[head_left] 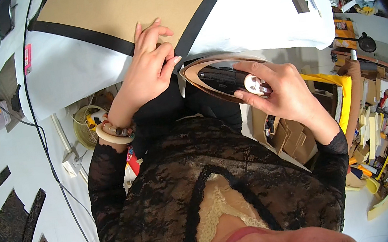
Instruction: The person irons a black fabric piece, trims its edges with scissors, and presses the seams with an iron. The person repeats this process on a second fabric piece, folding and ironing the edges.
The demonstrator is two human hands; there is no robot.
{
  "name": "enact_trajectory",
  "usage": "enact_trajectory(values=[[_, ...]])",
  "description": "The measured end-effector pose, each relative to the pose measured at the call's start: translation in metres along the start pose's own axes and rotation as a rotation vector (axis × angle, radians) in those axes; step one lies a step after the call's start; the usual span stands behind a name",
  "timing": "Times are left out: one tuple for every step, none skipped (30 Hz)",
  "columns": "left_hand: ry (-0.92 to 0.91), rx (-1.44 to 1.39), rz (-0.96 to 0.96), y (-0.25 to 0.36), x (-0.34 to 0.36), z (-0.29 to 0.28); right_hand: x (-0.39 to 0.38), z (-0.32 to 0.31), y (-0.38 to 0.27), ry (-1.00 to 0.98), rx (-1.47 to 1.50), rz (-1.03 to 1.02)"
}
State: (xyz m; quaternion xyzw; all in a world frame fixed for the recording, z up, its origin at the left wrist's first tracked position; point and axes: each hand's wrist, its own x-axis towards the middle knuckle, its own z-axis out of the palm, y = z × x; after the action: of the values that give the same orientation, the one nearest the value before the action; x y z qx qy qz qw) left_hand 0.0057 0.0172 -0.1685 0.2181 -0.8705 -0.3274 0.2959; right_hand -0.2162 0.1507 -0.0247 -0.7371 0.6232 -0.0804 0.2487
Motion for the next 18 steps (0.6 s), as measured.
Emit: enact_trajectory(values=[[0.005,0.000,0.000,-0.001,0.000,0.001,0.003,-0.004,-0.003,-0.031,-0.017,0.026],[0.009,0.001,0.001,-0.001,-0.001,0.001,0.005,-0.005,-0.005,-0.063,-0.035,0.053],[0.013,0.000,0.004,-0.002,-0.001,0.002,0.006,-0.004,-0.005,-0.044,-0.045,0.029],[0.012,-0.003,0.002,-0.002,-0.001,0.002,0.007,-0.003,-0.005,-0.025,-0.056,0.005],[0.012,-0.006,0.001,-0.001,-0.001,0.002,0.008,-0.002,-0.005,-0.006,-0.066,-0.019],[0.011,-0.008,-0.001,-0.001,-0.001,0.001,0.008,-0.002,-0.005,-0.011,-0.074,-0.022],[0.015,-0.011,-0.001,-0.001,-0.001,0.001,0.009,-0.001,-0.005,-0.017,-0.081,-0.026],[0.019,-0.014,-0.002,-0.001,-0.001,0.001,0.010,-0.001,-0.005,-0.022,-0.089,-0.029],[0.023,-0.015,-0.002,-0.001,-0.001,0.001,0.011,-0.001,-0.006,-0.027,-0.106,-0.029],[0.021,-0.015,-0.007,0.000,-0.001,0.001,0.012,-0.001,-0.008,-0.032,-0.124,-0.029],[0.019,-0.016,-0.011,0.001,-0.001,0.001,0.014,-0.001,-0.009,-0.037,-0.141,-0.029],[0.017,-0.016,-0.017,0.001,-0.001,0.000,0.015,-0.001,-0.010,-0.033,-0.166,-0.049],[0.015,-0.010,-0.017,0.001,-0.001,0.000,0.017,0.000,-0.011,-0.029,-0.191,-0.069],[0.012,-0.004,-0.019,0.000,-0.001,0.001,0.019,0.001,-0.011,-0.025,-0.216,-0.089],[0.009,0.004,-0.019,0.000,-0.001,0.000,0.020,0.001,-0.012,-0.031,-0.230,-0.088],[0.015,0.000,-0.022,0.000,-0.001,0.001,0.020,0.002,-0.013,-0.038,-0.244,-0.087],[0.019,-0.004,-0.025,0.000,0.000,0.002,0.020,0.003,-0.014,-0.044,-0.257,-0.085],[0.025,-0.007,-0.025,0.001,0.000,0.003,0.021,0.005,-0.014,-0.043,-0.277,-0.103]])
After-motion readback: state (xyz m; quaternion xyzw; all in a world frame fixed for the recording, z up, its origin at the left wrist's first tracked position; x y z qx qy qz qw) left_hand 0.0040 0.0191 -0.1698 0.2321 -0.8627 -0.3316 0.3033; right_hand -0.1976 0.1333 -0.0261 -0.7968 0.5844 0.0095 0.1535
